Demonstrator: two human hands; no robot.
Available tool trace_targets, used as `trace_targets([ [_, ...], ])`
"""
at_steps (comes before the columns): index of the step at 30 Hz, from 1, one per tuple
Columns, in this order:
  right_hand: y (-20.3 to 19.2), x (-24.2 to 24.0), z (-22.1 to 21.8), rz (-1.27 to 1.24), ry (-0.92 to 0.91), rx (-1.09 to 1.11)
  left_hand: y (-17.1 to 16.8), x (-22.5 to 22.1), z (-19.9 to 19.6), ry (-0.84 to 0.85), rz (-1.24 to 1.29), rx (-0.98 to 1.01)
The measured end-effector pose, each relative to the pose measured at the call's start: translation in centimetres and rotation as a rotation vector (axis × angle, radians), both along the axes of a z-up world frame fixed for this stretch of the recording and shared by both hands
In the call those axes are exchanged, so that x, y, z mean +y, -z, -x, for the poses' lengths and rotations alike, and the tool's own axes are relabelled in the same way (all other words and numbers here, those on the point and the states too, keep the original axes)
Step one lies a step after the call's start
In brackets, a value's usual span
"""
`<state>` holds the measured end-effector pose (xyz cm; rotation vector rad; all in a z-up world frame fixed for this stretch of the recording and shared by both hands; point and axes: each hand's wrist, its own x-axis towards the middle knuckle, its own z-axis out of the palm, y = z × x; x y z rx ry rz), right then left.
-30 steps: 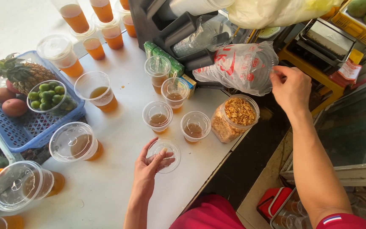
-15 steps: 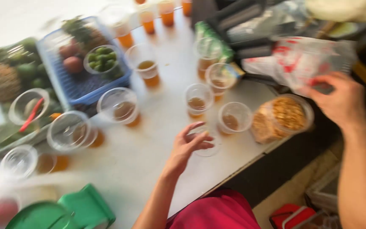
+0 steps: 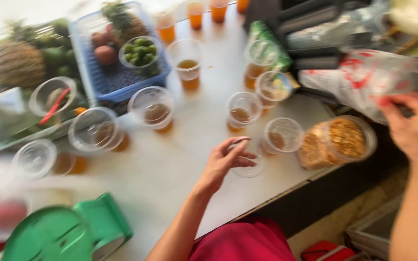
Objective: Preparing and packaging several plastic cups of juice at a drink stand.
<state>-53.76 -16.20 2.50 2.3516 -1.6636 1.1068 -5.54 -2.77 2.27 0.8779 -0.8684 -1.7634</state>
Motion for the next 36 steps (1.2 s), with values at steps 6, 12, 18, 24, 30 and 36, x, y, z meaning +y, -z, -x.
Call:
trace_targets([
  [6,-7.1,3.6,-6.7,-0.235,0.064,-0.375,-1.3,-1.3,2.4,0.017,-0.001,-0.014],
  [12,-5.4,3.0,-6.5,-0.292,-0.104,-0.782,-5.8,-3.1,7.1,0.152,0.164,-0.065],
  [18,-5.3,3.0,-7.0,-0.308,-0.101,-0.839,-11.1,-7.0,14.2,0.344,0.738,-0.619],
  [24,-4.5,3.0,-6.8,-0.269,-0.138,-0.933,-9.3,-10.9,19.5,0.251,1.252,-1.160],
  [30,-4.7,3.3,-7.6,-0.310,-0.176,-1.095,-8.8,-11.8,20.8,0.220,1.298,-1.372],
  [36,-4.8,2.6,-8.2,-0.271,-0.118,-1.069,-8.7,-11.4,20.8,0.188,1.352,-1.435],
])
